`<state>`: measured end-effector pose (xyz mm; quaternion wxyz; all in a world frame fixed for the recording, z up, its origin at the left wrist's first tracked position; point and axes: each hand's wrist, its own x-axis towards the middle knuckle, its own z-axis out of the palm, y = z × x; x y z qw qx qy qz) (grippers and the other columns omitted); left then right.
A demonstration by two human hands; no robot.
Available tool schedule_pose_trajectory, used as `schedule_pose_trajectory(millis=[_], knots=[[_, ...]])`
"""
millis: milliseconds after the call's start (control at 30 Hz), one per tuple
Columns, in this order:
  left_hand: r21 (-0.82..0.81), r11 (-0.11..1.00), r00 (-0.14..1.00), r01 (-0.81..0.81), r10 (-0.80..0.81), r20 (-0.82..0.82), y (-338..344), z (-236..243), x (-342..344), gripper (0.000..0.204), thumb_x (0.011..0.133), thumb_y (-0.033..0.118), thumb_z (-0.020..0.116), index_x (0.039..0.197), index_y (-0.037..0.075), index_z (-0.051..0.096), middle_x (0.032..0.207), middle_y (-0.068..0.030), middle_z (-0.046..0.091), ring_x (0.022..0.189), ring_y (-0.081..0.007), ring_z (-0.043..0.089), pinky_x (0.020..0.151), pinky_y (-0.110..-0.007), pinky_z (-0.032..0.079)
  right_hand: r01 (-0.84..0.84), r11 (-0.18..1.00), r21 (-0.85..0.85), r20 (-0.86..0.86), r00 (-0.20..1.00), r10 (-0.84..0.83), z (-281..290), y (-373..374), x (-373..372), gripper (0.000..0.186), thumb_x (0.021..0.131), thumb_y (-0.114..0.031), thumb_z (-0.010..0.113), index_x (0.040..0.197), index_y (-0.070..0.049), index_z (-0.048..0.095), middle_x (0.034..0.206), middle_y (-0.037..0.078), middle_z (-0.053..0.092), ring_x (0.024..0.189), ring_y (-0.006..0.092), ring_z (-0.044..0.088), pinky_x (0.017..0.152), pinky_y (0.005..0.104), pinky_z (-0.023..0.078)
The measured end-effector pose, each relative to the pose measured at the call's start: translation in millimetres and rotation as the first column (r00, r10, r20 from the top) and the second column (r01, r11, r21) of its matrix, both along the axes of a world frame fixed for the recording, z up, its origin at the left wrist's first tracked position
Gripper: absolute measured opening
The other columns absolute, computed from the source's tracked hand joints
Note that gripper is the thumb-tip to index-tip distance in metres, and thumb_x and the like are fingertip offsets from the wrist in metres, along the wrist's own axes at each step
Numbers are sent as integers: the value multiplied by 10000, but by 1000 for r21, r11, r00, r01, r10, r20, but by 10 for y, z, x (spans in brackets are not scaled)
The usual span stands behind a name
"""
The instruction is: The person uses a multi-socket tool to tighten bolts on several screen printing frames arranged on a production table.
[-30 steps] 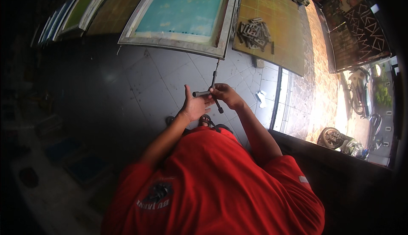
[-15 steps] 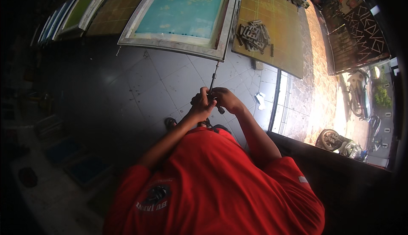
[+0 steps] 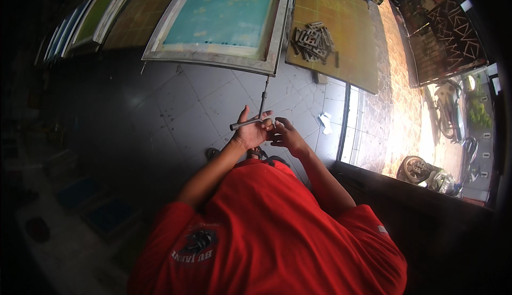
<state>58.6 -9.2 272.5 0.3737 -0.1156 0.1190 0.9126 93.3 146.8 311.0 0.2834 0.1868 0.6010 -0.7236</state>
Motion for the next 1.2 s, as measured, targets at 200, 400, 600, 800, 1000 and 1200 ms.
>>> schedule_pose_trajectory(millis=[200, 400, 600, 800, 1000, 1200], knots=[[6, 983, 948, 186, -178, -264, -130, -75, -135, 676, 816, 518, 568, 1244, 28, 388, 877, -97, 548, 971, -257, 507, 918, -411, 380, -50, 965, -257, 53, 996, 66, -318, 124, 94, 375, 954, -353, 444, 1041, -3, 549, 757, 46, 563, 652, 106, 516, 620, 256, 453], [-729, 555, 696, 401, -702, -152, -790, 689, -326, 554, 866, 493, 539, 1162, 34, 446, 1034, -109, 568, 927, -230, 573, 760, -341, 482, 21, 1000, 6, -165, 986, -19, -218, 82, 136, 257, 955, -235, 447, 983, -1, 550, 731, 12, 513, 617, 75, 440, 571, 238, 411], [-854, -97, 500, -512, -842, -204, -495, 693, 56, 615, 875, 592, 427, 798, -2, 564, 662, -191, 551, 652, -332, 566, 577, -395, 439, 182, 965, 189, -336, 935, -111, 45, -101, 224, 241, 945, -196, 456, 992, 23, 545, 769, 42, 571, 679, 109, 531, 623, 255, 456], [-811, 70, 521, -581, -733, -437, -517, -312, 29, 659, 954, 511, 204, 735, -22, 524, 706, -226, 551, 731, -419, 533, 667, -447, 419, 122, 858, 498, -516, 837, 181, 496, -408, 204, 238, 891, -204, 561, 994, 10, 569, 805, 111, 614, 694, 215, 610, 635, 309, 479], [-833, 547, 825, -80, -432, -363, -417, -308, 61, 701, 926, 606, 131, 1057, 36, 518, 1037, -89, 552, 1084, -176, 462, 933, -358, 352, 169, 690, 704, -611, 641, 465, 366, -697, 32, 222, 792, -225, 670, 865, -37, 577, 801, 117, 603, 674, 291, 606, 592, 375, 488], [-659, 728, 855, 190, -452, -254, -567, 63, -254, 576, 933, 569, 267, 1005, 75, 554, 973, -53, 557, 992, -128, 478, 892, -301, 360, 182, 709, 682, -649, 598, 471, 352, -778, -37, 313, 805, -322, 646, 883, -34, 548, 810, 117, 592, 677, 310, 597, 607, 396, 482]])
